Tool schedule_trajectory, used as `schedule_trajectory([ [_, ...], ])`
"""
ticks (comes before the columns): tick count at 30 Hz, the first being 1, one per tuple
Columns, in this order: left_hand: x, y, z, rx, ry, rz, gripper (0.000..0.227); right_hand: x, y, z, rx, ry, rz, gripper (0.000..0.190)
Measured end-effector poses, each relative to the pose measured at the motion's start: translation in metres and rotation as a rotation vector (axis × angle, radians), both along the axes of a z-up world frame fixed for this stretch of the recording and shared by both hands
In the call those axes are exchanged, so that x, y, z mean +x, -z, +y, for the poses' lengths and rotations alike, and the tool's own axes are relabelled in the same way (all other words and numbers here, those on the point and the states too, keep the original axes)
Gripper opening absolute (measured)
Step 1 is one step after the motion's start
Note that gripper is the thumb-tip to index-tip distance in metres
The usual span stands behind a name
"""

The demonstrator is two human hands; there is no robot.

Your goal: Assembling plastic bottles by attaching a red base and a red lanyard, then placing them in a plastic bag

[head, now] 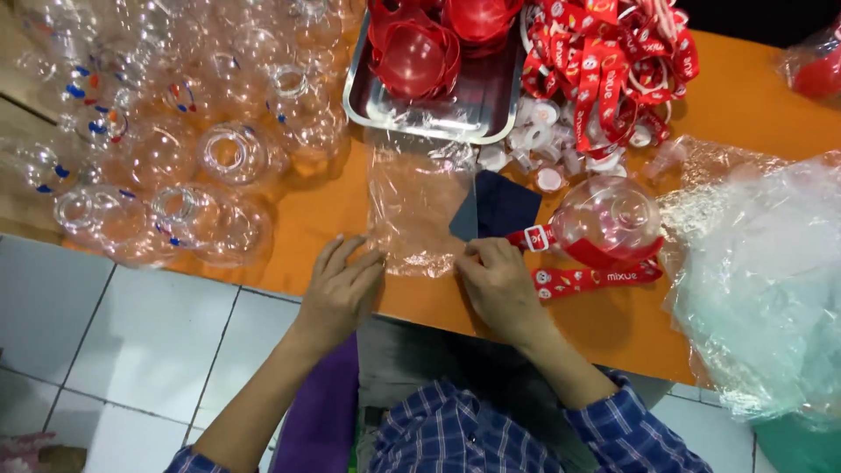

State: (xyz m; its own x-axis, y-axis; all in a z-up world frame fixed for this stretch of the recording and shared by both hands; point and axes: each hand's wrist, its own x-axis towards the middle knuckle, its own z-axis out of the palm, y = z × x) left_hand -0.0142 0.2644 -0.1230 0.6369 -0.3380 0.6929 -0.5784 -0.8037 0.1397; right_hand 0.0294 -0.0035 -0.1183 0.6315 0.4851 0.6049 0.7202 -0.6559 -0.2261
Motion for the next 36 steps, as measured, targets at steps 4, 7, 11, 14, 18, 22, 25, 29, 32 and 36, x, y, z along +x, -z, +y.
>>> schedule_trajectory([
  [4,-0.001,0.001,0.0,-0.067,-0.053,0.006,0.006,-0.002,0.008,-0.003,-0.072,0.036,0.068,0.011],
  [7,-0.002,0.007,0.002,-0.083,-0.103,0.002,0.005,-0.001,0.006,-0.002,-0.085,0.045,0.089,0.01],
  [11,-0.002,0.015,0.006,-0.118,-0.147,0.063,0.006,-0.002,0.001,0.001,-0.052,0.067,0.17,0.013],
  [14,0.001,0.022,0.01,-0.186,-0.187,0.157,0.011,0.0,0.002,0.002,-0.044,0.095,0.194,0.015],
  [18,0.002,0.012,0.011,-0.266,-0.226,0.29,0.016,0.004,-0.002,0.003,-0.016,0.136,0.27,0.018],
  [22,0.009,0.005,0.01,-0.292,-0.229,0.323,0.019,0.009,0.003,0.004,-0.021,0.182,0.314,0.019],
  [25,0.015,0.009,0.011,-0.31,-0.245,0.367,0.02,0.012,0.007,0.004,-0.029,0.228,0.359,0.018],
  [29,0.026,0.008,0.014,-0.262,-0.327,0.548,0.024,0.022,0.001,0.007,-0.104,0.352,0.624,0.017],
  [32,0.029,-0.003,0.012,-0.232,-0.396,0.63,0.026,0.024,-0.005,0.011,-0.124,0.382,0.638,0.017],
  [36,0.026,0.013,0.005,-0.091,-0.486,0.471,0.037,0.009,-0.021,0.027,-0.239,0.393,0.278,0.024],
])
